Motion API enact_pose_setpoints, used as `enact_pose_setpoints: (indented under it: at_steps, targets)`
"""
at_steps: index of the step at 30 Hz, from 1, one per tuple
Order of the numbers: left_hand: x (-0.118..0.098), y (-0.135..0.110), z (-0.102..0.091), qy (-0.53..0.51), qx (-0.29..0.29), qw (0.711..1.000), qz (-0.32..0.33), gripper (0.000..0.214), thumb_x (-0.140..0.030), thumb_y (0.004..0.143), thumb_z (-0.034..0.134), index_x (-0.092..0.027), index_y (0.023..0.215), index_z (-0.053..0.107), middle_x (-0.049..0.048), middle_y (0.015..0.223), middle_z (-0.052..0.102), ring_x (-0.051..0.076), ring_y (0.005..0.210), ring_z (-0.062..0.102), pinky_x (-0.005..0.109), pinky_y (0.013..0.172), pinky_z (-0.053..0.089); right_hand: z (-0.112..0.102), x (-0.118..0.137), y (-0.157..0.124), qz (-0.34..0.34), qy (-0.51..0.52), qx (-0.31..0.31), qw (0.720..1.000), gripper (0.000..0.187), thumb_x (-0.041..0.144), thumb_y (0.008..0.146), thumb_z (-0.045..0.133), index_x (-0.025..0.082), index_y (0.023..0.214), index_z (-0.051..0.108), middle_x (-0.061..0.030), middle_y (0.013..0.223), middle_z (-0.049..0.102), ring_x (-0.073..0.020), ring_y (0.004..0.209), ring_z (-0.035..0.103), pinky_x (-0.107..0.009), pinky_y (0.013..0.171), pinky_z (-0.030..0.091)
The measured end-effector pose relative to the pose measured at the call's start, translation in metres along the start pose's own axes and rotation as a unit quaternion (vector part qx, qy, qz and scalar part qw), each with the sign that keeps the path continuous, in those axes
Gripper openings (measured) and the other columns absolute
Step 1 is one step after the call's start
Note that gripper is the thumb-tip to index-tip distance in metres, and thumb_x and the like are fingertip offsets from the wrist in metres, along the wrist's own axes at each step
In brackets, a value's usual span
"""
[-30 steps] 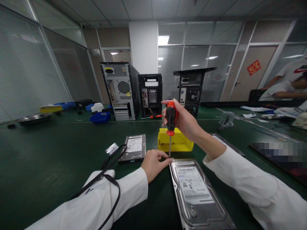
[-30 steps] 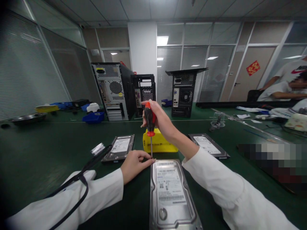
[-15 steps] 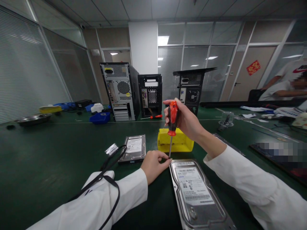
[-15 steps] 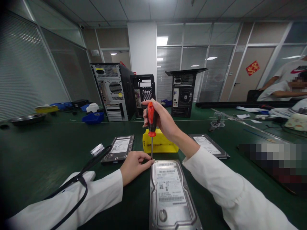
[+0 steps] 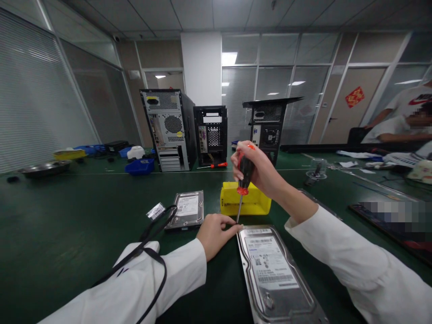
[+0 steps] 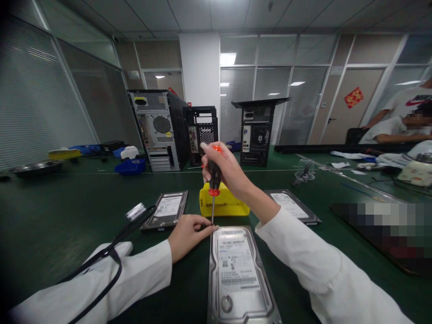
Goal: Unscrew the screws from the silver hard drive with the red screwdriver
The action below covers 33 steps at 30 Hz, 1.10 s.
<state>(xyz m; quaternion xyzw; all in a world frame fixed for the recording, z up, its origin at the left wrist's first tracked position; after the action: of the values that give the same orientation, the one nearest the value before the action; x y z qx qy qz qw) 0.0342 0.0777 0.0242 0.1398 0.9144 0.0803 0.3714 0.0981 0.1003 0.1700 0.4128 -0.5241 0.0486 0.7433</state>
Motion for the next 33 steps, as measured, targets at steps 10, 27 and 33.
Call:
enact_pose_setpoints:
  at_steps: [10, 27, 33]
  targets:
    - [-0.004, -0.001, 0.002, 0.025, 0.017, 0.999, 0.034, 0.030, -0.037, 0.083, 0.052, -0.016, 0.083, 0.074, 0.0050, 0.075, 0.069, 0.015, 0.064, 0.056, 0.024, 0.059, 0.038, -0.001, -0.006, 0.000, 0.017, -0.005, -0.002, 1.000, 0.025, 0.042, 0.081, 0.055, 0.019, 0.090, 0.049, 0.0025, 0.070, 0.052, -0.0084, 0.061, 0.055, -0.024, 0.062, 0.050]
    - [-0.009, -0.003, 0.005, 0.062, 0.037, 0.996, 0.055, 0.032, -0.036, 0.083, 0.049, -0.014, 0.085, 0.072, 0.0039, 0.068, 0.063, 0.013, 0.058, 0.049, 0.023, 0.054, 0.033, 0.006, -0.002, -0.001, 0.008, 0.014, 0.021, 1.000, 0.032, 0.051, 0.084, 0.042, 0.019, 0.087, 0.047, 0.0037, 0.066, 0.049, -0.0067, 0.050, 0.049, -0.023, 0.051, 0.046]
    - [-0.008, -0.003, 0.007, 0.069, 0.047, 0.995, 0.054, 0.036, -0.041, 0.084, 0.045, -0.018, 0.087, 0.072, 0.0010, 0.061, 0.056, 0.013, 0.057, 0.047, 0.024, 0.054, 0.032, 0.000, -0.007, -0.001, 0.016, -0.001, 0.004, 1.000, 0.028, 0.042, 0.079, 0.058, 0.016, 0.087, 0.051, 0.0022, 0.069, 0.053, -0.0081, 0.059, 0.056, -0.023, 0.059, 0.051]
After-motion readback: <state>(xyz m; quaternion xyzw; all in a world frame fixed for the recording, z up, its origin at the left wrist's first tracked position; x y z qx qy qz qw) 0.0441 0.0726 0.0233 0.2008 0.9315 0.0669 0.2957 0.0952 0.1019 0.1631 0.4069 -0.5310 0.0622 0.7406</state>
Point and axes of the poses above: each hand's wrist, its own y-axis towards the middle knuckle, its own z-axis out of the palm, x = y × z, the point moved 10 cm from there along y, towards the middle knuckle
